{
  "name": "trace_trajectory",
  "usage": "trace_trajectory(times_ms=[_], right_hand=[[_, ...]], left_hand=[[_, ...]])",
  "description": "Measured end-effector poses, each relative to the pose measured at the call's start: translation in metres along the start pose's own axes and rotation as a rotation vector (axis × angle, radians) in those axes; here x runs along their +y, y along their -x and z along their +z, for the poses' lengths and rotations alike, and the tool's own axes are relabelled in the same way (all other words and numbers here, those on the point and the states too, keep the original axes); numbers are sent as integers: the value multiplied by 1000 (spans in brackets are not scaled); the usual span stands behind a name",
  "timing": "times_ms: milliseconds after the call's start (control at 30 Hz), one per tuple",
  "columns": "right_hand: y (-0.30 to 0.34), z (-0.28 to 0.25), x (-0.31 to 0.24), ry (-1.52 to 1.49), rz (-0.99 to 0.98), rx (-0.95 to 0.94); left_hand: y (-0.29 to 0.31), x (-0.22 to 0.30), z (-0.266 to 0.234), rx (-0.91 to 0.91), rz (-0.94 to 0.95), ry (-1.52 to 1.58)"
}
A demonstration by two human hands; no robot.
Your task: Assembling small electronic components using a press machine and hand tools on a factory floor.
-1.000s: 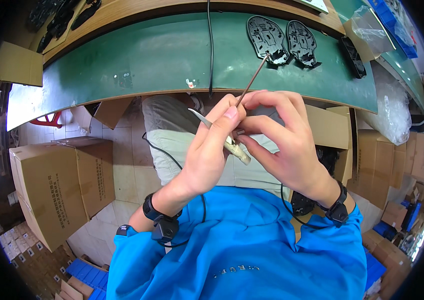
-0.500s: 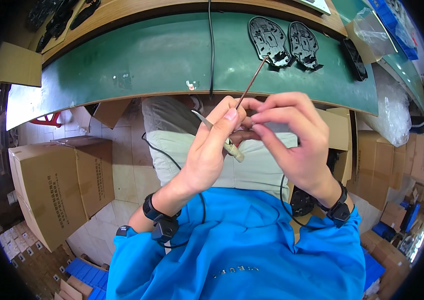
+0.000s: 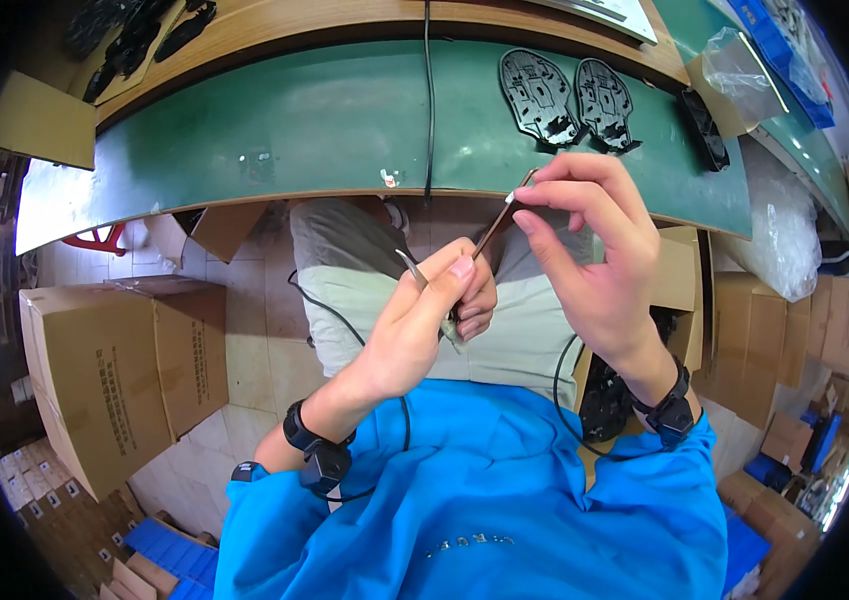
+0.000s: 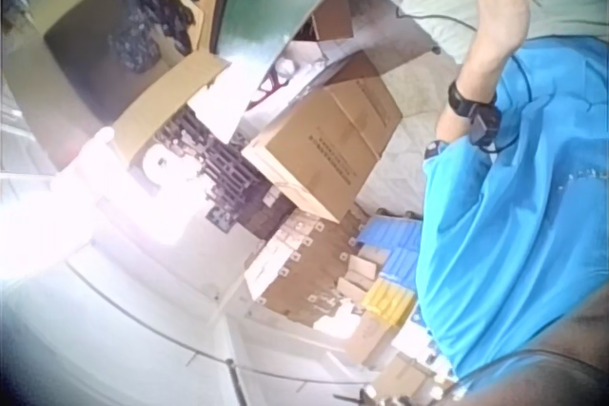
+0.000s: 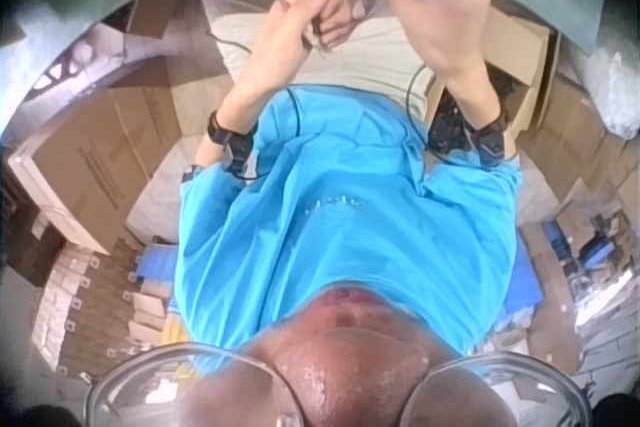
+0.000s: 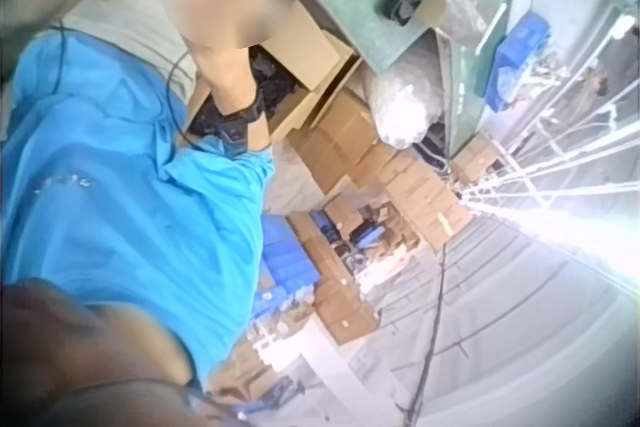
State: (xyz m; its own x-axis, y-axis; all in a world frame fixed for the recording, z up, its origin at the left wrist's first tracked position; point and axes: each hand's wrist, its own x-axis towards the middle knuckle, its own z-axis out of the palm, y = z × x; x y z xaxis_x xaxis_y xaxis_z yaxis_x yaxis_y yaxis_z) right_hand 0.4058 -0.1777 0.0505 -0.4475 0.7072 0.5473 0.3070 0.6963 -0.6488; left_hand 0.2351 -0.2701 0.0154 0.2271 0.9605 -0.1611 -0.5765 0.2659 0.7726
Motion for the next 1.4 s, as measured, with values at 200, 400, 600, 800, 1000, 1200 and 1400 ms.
trace_trajectory(times_ms=[200, 400, 600, 800, 1000, 1200, 1400], right_hand=[[-9, -5, -6, 19, 57, 72], [-22, -19, 4, -81, 35, -16], [-35, -14, 12, -257, 110, 10], [-63, -8, 23, -279, 65, 126], [-42, -9, 45, -63, 49, -18], [-16, -41, 78, 307, -8, 29], [-2, -54, 113, 372, 90, 86]], left_hand=[[3, 15, -10, -37, -22, -71], [-1, 63, 3, -95, -39, -514], [-12, 90, -2, 112, 184, -856], [-61, 144, -31, 127, 718, -1539], [-170, 224, -71, 360, 725, -1509], [-284, 215, -103, 385, 628, -1527], [-321, 203, -107, 467, 883, -1639]])
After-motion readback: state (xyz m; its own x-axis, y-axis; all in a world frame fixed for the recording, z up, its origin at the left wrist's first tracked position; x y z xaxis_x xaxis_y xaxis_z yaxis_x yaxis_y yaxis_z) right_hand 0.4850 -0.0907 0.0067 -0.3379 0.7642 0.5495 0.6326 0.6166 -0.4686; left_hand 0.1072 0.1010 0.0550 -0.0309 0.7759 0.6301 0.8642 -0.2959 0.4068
